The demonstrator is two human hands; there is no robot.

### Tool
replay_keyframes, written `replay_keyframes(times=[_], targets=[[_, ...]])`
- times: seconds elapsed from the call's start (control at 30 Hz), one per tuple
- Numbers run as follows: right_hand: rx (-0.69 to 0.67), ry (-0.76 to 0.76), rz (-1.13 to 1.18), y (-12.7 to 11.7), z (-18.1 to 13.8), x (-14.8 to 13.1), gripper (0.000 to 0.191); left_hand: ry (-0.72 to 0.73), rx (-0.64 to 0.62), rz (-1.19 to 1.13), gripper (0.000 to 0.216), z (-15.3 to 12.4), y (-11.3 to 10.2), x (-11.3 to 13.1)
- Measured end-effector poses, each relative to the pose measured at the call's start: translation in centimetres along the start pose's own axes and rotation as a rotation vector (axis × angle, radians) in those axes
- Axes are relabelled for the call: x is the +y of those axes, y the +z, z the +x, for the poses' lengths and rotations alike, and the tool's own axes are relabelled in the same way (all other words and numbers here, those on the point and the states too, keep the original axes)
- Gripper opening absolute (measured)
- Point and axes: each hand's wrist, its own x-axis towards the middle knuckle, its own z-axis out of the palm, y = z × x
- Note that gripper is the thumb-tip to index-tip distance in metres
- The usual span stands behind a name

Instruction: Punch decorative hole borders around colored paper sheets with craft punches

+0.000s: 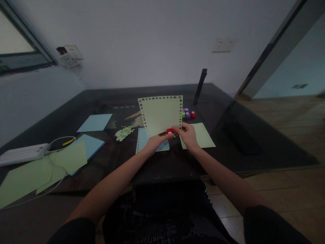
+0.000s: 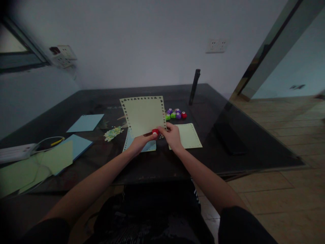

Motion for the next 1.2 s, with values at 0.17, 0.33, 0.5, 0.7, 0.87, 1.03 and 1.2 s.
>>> replay_keyframes(times=[0.17, 0.33, 0.5, 0.7, 0.87, 1.03, 1.2], targets=[[-0.001, -0.001, -0.003, 0.0, 0.0, 0.3, 0.023, -0.005, 0.022, -0.060, 0.040, 0.2, 0.1, -0.3], [0.029, 0.015, 0.003, 0.1, 0.0, 0.4, 0.024, -0.014, 0.016, -0.203, 0.044, 0.2, 0.6, 0.1], [0.033, 0.005, 0.019, 0.0, 0.0, 0.4, 0.021, 0.006, 0.006, -0.253, 0.047, 0.2, 0.9, 0.1], [0.032, -0.014, 0.032, 0.1, -0.1, 0.1, 0.024, 0.046, -0.075, -0.324, 0.049, 0.2, 0.8, 0.1], [0.036, -0.023, 0.035, 0.2, -0.3, -0.2, 0.025, 0.000, -0.086, -0.390, 0.044, 0.0, 0.9, 0.4], [0.030, -0.083, -0.048, 0.0, -0.3, -0.4, 0.020, -0.003, -0.054, -0.318, 0.053, 0.1, 1.0, 0.5], [0.010, -0.100, -0.063, -0.1, -0.3, -0.9, 0.019, 0.003, -0.009, -0.290, 0.049, 0.2, 0.8, 0.2]])
